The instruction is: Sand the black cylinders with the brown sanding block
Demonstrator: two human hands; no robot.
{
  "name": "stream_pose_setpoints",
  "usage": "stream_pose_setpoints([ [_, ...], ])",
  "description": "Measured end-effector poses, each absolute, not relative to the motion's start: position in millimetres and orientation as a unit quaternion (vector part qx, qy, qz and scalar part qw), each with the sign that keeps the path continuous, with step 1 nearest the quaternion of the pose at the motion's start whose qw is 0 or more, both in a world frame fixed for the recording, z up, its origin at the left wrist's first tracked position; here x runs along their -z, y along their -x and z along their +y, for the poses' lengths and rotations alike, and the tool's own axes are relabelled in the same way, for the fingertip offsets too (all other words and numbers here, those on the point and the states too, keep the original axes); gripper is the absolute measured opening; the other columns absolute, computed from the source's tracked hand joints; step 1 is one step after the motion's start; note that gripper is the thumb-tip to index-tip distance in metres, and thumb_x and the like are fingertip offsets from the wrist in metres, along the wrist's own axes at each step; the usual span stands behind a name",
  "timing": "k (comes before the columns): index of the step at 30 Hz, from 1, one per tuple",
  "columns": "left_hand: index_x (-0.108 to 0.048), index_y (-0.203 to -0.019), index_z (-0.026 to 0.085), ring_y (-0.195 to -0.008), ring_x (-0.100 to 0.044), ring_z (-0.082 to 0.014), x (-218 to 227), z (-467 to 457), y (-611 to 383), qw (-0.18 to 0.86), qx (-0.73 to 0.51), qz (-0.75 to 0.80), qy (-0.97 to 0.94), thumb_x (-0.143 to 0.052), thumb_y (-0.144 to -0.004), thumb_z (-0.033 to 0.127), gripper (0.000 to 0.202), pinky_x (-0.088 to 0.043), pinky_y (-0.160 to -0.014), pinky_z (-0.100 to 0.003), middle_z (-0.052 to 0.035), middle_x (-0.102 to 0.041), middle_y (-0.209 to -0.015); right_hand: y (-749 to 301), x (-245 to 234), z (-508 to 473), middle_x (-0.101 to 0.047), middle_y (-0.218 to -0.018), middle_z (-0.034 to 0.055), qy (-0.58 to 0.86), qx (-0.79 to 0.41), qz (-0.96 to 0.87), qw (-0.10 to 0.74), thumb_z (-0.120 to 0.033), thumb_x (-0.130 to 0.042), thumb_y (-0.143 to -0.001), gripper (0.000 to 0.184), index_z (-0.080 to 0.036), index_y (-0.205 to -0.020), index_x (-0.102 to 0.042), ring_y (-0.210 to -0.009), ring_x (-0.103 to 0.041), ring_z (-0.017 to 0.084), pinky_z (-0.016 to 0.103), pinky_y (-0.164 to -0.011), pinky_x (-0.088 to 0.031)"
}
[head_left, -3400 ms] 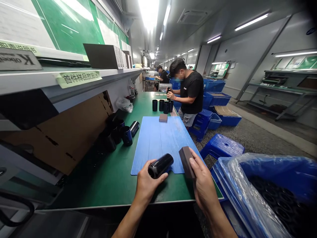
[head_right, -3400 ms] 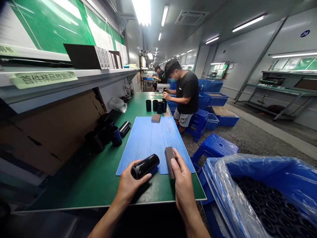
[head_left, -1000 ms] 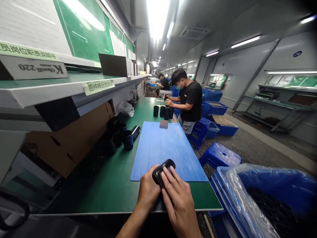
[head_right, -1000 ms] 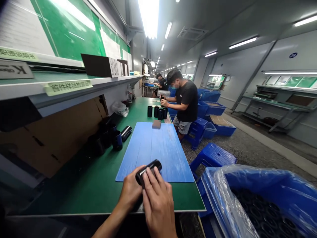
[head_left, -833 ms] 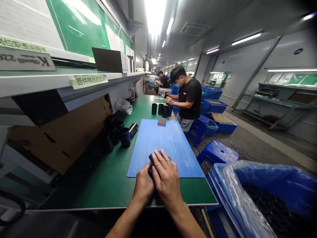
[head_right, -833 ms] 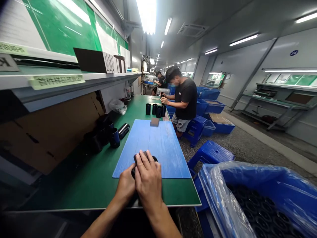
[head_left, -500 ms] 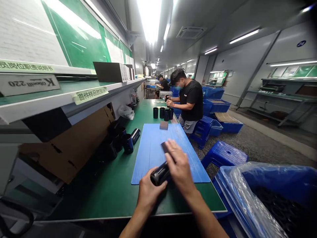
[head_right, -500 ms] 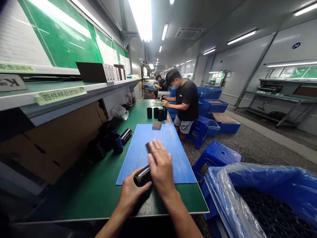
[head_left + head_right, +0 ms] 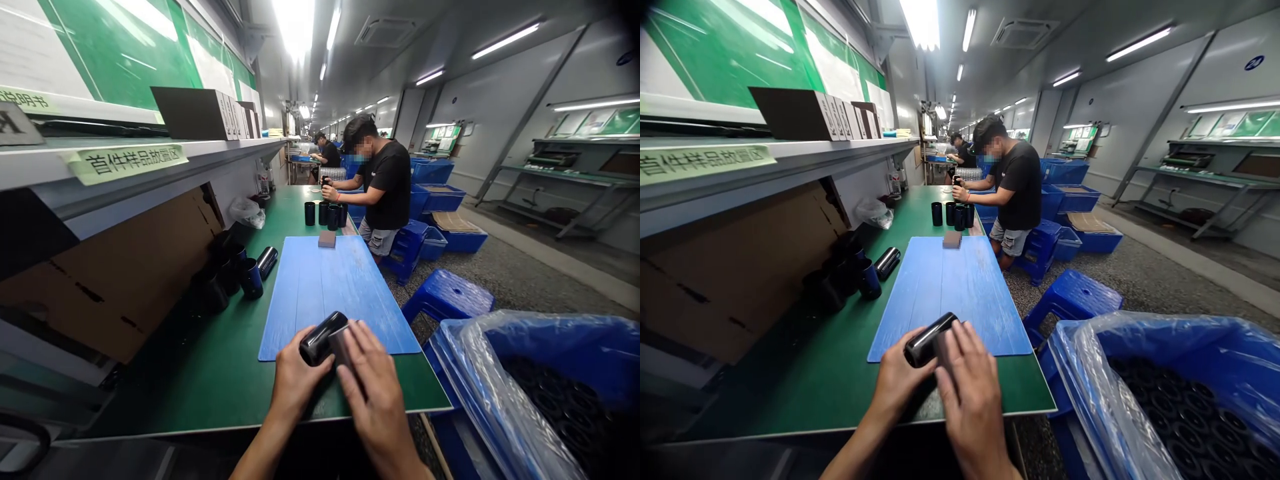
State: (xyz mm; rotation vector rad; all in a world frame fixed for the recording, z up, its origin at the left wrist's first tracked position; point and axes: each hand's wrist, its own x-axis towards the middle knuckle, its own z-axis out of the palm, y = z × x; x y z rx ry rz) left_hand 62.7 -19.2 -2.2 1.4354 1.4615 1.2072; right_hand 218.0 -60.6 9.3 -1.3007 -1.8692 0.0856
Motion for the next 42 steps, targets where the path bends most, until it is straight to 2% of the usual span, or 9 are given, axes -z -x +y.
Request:
stream_pose_setpoints([
  [5,-0.072,-0.109,0.018,-0.091,-0.074,-0.0239,-3.2,-22.8,-62.8,0.356,-0.468,0.566,-0.579,-0.061,-0.086,0.028,0.027,-0.058,-0.081,-0.029,-0.0076,-0.078,-0.108,-186.7,-22.4,-46.4,-0.043,-0.157,0.0047,0.483,0.016,-0.798,0.360,-0.017,-0.045,-0.101,0.054,-0.025,-0.153,-0.039,-0.147,-0.036,0.027,0.046,-0.107,-0.040],
  [11,-0.071,-0.115,0.019,-0.093,-0.074,-0.0237,-2.1,-21.6,-63.8,0.372,-0.462,0.558,-0.581,-0.069,-0.079,0.025,0.037,-0.058,-0.083,-0.027,-0.0050,-0.078,-0.107,-192.6,-22.9,-47.5,-0.043,-0.156,0.0064,0.494,0.038,-0.790,0.362,-0.014,-0.045,-0.099,0.058,-0.024,-0.155,-0.036,-0.148,-0.034,0.027,0.043,-0.104,-0.041],
  [15,-0.071,-0.116,0.019,-0.091,-0.074,-0.0240,-1.0,-22.3,-64.3,0.355,-0.464,0.558,-0.589,-0.066,-0.081,0.025,0.035,-0.058,-0.079,-0.028,-0.0070,-0.078,-0.108,-190.9,-24.1,-45.3,-0.044,-0.156,0.0055,0.490,0.034,-0.800,0.344,-0.014,-0.043,-0.100,0.053,-0.023,-0.152,-0.042,-0.146,-0.037,0.027,0.044,-0.105,-0.039],
  [19,-0.071,-0.117,0.019,-0.095,-0.074,-0.0233,-1.9,-23.2,-64.1,0.366,-0.466,0.551,-0.587,-0.065,-0.082,0.025,0.036,-0.057,-0.085,-0.028,-0.0062,-0.077,-0.110,-192.5,-24.1,-44.7,-0.041,-0.158,0.0074,0.486,0.054,-0.807,0.331,-0.013,-0.042,-0.100,0.055,-0.020,-0.155,-0.037,-0.148,-0.033,0.027,0.044,-0.105,-0.038],
  [23,-0.071,-0.116,0.017,-0.090,-0.074,-0.0237,-2.1,-21.7,-63.7,0.362,-0.471,0.552,-0.585,-0.072,-0.074,0.023,0.042,-0.058,-0.081,-0.028,-0.0057,-0.079,-0.104,-193.7,-25.3,-39.8,-0.045,-0.156,0.0050,0.501,0.047,-0.797,0.335,-0.015,-0.040,-0.102,0.049,-0.022,-0.151,-0.043,-0.147,-0.036,0.026,0.043,-0.105,-0.038],
  [27,-0.071,-0.117,0.018,-0.096,-0.074,-0.0234,-0.4,-21.2,-63.7,0.368,-0.473,0.545,-0.586,-0.068,-0.077,0.022,0.040,-0.058,-0.086,-0.029,-0.0056,-0.078,-0.108,-200.6,-22.7,-42.7,-0.042,-0.157,0.0056,0.487,0.059,-0.809,0.325,-0.014,-0.041,-0.101,0.053,-0.021,-0.154,-0.037,-0.149,-0.032,0.026,0.044,-0.106,-0.037],
  [31,-0.070,-0.116,0.019,-0.098,-0.074,-0.0240,1.8,-21.1,-64.4,0.358,-0.473,0.547,-0.591,-0.078,-0.069,0.024,0.048,-0.058,-0.088,-0.029,-0.0043,-0.078,-0.108,-206.8,-17.9,-46.5,-0.045,-0.156,0.0053,0.510,0.053,-0.794,0.327,-0.015,-0.042,-0.101,0.051,-0.023,-0.152,-0.041,-0.146,-0.037,0.026,0.044,-0.105,-0.038],
  [35,-0.071,-0.116,0.021,-0.096,-0.074,-0.0229,1.0,-21.3,-64.5,0.362,-0.466,0.551,-0.589,-0.069,-0.078,0.025,0.038,-0.058,-0.085,-0.028,-0.0043,-0.078,-0.110,-196.9,-16.2,-48.1,-0.042,-0.157,0.0063,0.512,0.065,-0.784,0.344,-0.013,-0.043,-0.099,0.054,-0.022,-0.153,-0.040,-0.148,-0.034,0.028,0.044,-0.105,-0.037],
  [42,-0.072,-0.116,0.018,-0.098,-0.074,-0.0244,-1.4,-21.3,-64.2,0.354,-0.470,0.546,-0.596,-0.066,-0.079,0.024,0.038,-0.058,-0.087,-0.029,-0.0065,-0.078,-0.111,-184.7,-15.9,-52.0,-0.041,-0.158,0.0065,0.517,0.078,-0.779,0.346,-0.013,-0.043,-0.099,0.055,-0.020,-0.153,-0.039,-0.148,-0.033,0.026,0.042,-0.103,-0.037],
])
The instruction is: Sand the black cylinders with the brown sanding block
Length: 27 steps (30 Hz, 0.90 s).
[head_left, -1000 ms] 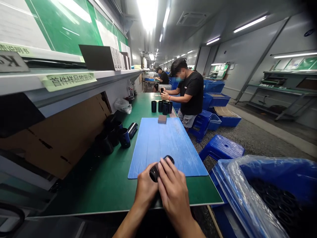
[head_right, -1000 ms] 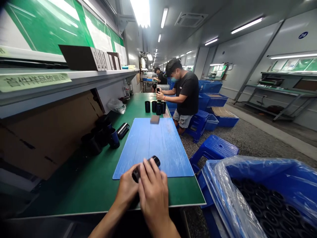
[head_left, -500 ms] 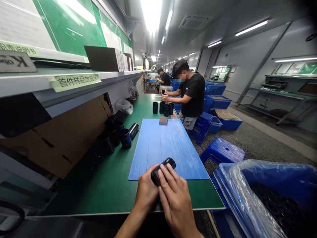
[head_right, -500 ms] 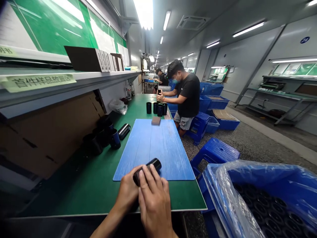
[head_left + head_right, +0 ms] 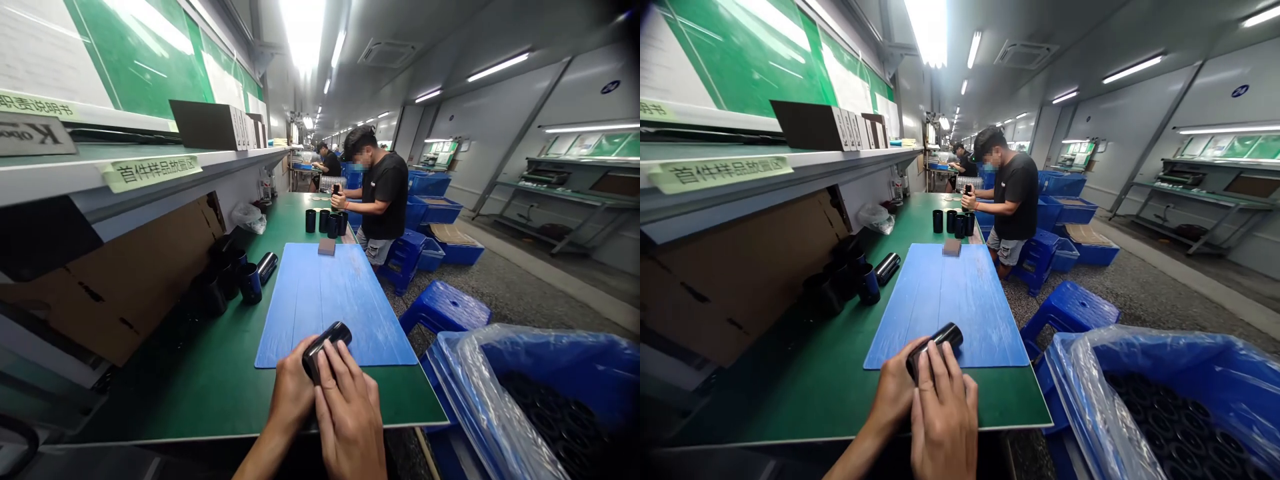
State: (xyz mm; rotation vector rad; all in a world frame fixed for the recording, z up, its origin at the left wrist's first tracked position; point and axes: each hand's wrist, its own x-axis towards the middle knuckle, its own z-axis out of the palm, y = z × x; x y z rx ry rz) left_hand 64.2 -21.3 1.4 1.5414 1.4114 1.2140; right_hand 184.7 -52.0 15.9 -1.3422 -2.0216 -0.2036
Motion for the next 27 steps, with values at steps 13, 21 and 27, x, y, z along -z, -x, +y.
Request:
stream_pose_setpoints([
  [13,-0.072,-0.115,0.016,-0.091,-0.074,-0.0241,-3.9,-21.6,-64.8,0.354,-0.482,0.554,-0.579,-0.066,-0.081,0.024,0.036,-0.058,-0.080,-0.028,-0.0081,-0.079,-0.105,-181.3,-18.8,-53.5,-0.048,-0.154,0.0061,0.518,0.056,-0.775,0.357,-0.014,-0.042,-0.101,0.048,-0.022,-0.148,-0.047,-0.145,-0.038,0.026,0.042,-0.104,-0.037],
  [21,-0.073,-0.110,0.017,-0.089,-0.074,-0.0225,-2.6,-20.4,-64.6,0.355,-0.482,0.546,-0.586,-0.065,-0.082,0.024,0.030,-0.056,-0.078,-0.027,-0.0077,-0.079,-0.102,-185.0,-20.7,-48.3,-0.050,-0.152,0.0066,0.516,0.047,-0.777,0.358,-0.016,-0.041,-0.102,0.045,-0.022,-0.146,-0.050,-0.144,-0.040,0.026,0.043,-0.104,-0.038],
  [27,-0.072,-0.114,0.019,-0.096,-0.073,-0.0237,-3.8,-22.8,-64.5,0.353,-0.471,0.550,-0.592,-0.066,-0.080,0.022,0.035,-0.056,-0.088,-0.030,-0.0066,-0.078,-0.106,-190.3,-21.6,-53.3,-0.049,-0.152,0.0075,0.511,0.052,-0.777,0.365,-0.016,-0.042,-0.100,0.050,-0.023,-0.149,-0.045,-0.144,-0.040,0.028,0.044,-0.102,-0.040],
])
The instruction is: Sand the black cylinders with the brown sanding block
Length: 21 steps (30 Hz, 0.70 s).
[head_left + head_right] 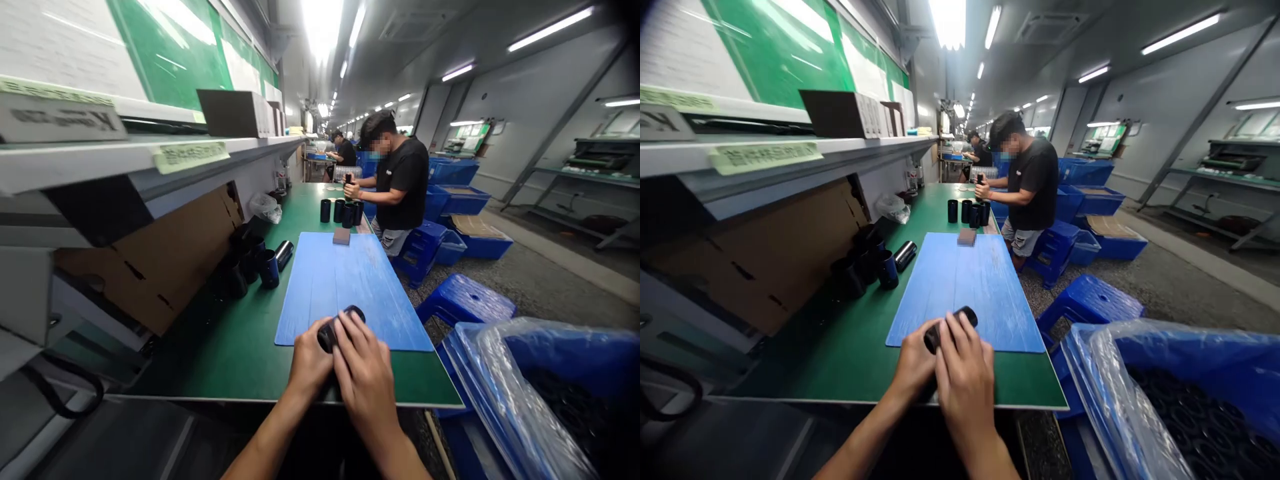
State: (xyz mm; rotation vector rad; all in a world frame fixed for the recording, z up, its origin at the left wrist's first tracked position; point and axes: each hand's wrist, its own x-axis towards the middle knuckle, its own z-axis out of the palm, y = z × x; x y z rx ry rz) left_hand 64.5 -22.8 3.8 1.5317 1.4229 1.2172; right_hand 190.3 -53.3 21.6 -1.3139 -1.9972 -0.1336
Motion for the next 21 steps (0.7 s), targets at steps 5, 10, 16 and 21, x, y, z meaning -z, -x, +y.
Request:
stream_pose_setpoints([
  [5,-0.071,-0.115,0.018,-0.092,-0.074,-0.0228,-4.0,-22.6,-65.1,0.366,-0.459,0.544,-0.600,-0.066,-0.080,0.025,0.036,-0.057,-0.082,-0.028,-0.0051,-0.079,-0.105,-193.1,-26.7,-52.0,-0.048,-0.153,0.0066,0.511,0.043,-0.792,0.330,-0.016,-0.042,-0.100,0.051,-0.024,-0.150,-0.045,-0.143,-0.040,0.028,0.044,-0.100,-0.042],
  [10,-0.071,-0.116,0.018,-0.096,-0.074,-0.0250,-4.2,-22.0,-65.6,0.350,-0.457,0.558,-0.597,-0.066,-0.079,0.026,0.038,-0.057,-0.085,-0.030,-0.0072,-0.078,-0.109,-190.4,-31.4,-54.9,-0.053,-0.150,0.0067,0.543,0.028,-0.764,0.348,-0.015,-0.042,-0.099,0.049,-0.025,-0.146,-0.050,-0.141,-0.044,0.030,0.047,-0.100,-0.042],
  [16,-0.070,-0.117,0.018,-0.100,-0.073,-0.0255,-4.8,-20.9,-65.1,0.367,-0.452,0.542,-0.606,-0.066,-0.080,0.025,0.038,-0.056,-0.090,-0.033,-0.0080,-0.077,-0.112,-183.9,-32.6,-42.7,-0.053,-0.149,0.0049,0.512,-0.042,-0.746,0.424,-0.016,-0.046,-0.098,0.050,-0.029,-0.146,-0.052,-0.139,-0.046,0.031,0.047,-0.101,-0.043],
  [21,-0.069,-0.116,0.016,-0.101,-0.072,-0.0274,-4.9,-19.3,-65.0,0.360,-0.449,0.573,-0.583,-0.082,-0.066,0.026,0.053,-0.055,-0.095,-0.038,-0.0080,-0.077,-0.108,-219.0,-70.3,17.0,-0.053,-0.149,0.0093,0.516,-0.067,-0.696,0.495,-0.034,-0.044,-0.103,0.043,-0.021,-0.143,-0.055,-0.137,-0.048,0.026,0.048,-0.113,-0.038],
])
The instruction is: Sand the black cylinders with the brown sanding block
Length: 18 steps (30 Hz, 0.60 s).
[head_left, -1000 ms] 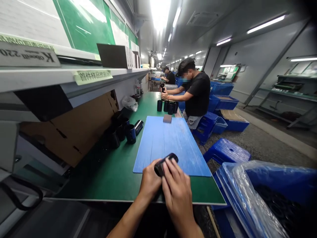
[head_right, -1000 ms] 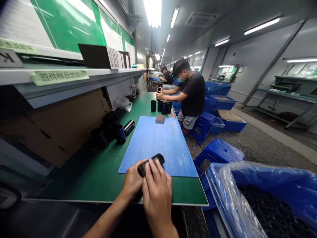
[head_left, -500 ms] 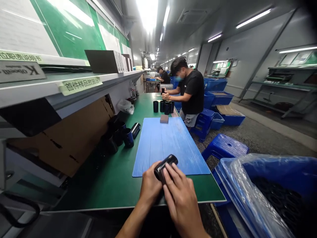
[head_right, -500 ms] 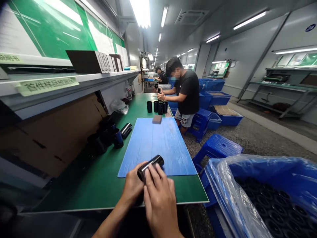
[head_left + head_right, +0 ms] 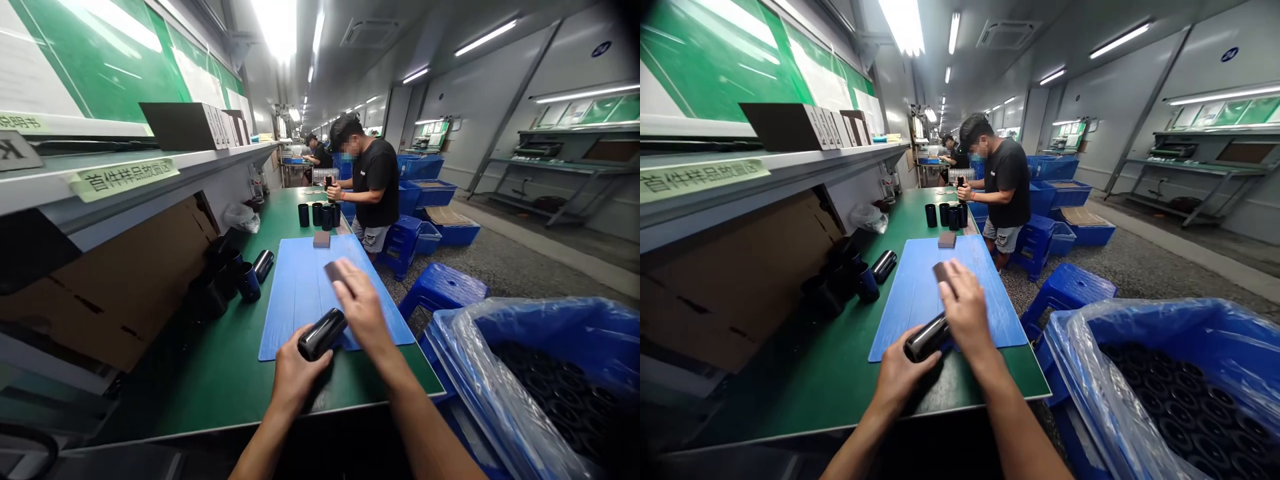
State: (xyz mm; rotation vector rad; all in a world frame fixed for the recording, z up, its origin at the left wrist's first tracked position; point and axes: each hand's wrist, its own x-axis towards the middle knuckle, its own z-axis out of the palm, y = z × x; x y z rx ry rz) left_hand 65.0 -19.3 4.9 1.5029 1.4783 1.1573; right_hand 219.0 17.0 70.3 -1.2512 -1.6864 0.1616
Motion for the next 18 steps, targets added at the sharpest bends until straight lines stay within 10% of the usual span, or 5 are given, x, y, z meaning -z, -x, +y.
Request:
stream_pose_setpoints([
  [6,-0.069,-0.116,0.019,-0.099,-0.072,-0.0263,-2.9,-20.8,-63.6,0.339,-0.431,0.581,-0.601,-0.082,-0.068,0.029,0.051,-0.055,-0.092,-0.037,-0.0060,-0.077,-0.106,-278.9,-53.3,-4.1,-0.056,-0.146,0.0080,0.541,-0.228,-0.504,0.633,-0.047,-0.054,-0.098,0.049,-0.022,-0.140,-0.058,-0.137,-0.049,0.026,0.046,-0.117,-0.036],
  [18,-0.065,-0.120,0.020,-0.108,-0.069,-0.0259,-0.9,-21.0,-62.8,0.325,-0.442,0.581,-0.601,-0.080,-0.069,0.028,0.053,-0.052,-0.099,-0.039,-0.0073,-0.073,-0.116,-242.3,-9.4,-38.8,-0.051,-0.149,0.0105,0.549,-0.145,-0.642,0.515,-0.037,-0.054,-0.099,0.049,-0.024,-0.146,-0.051,-0.139,-0.045,0.028,0.054,-0.118,-0.036],
])
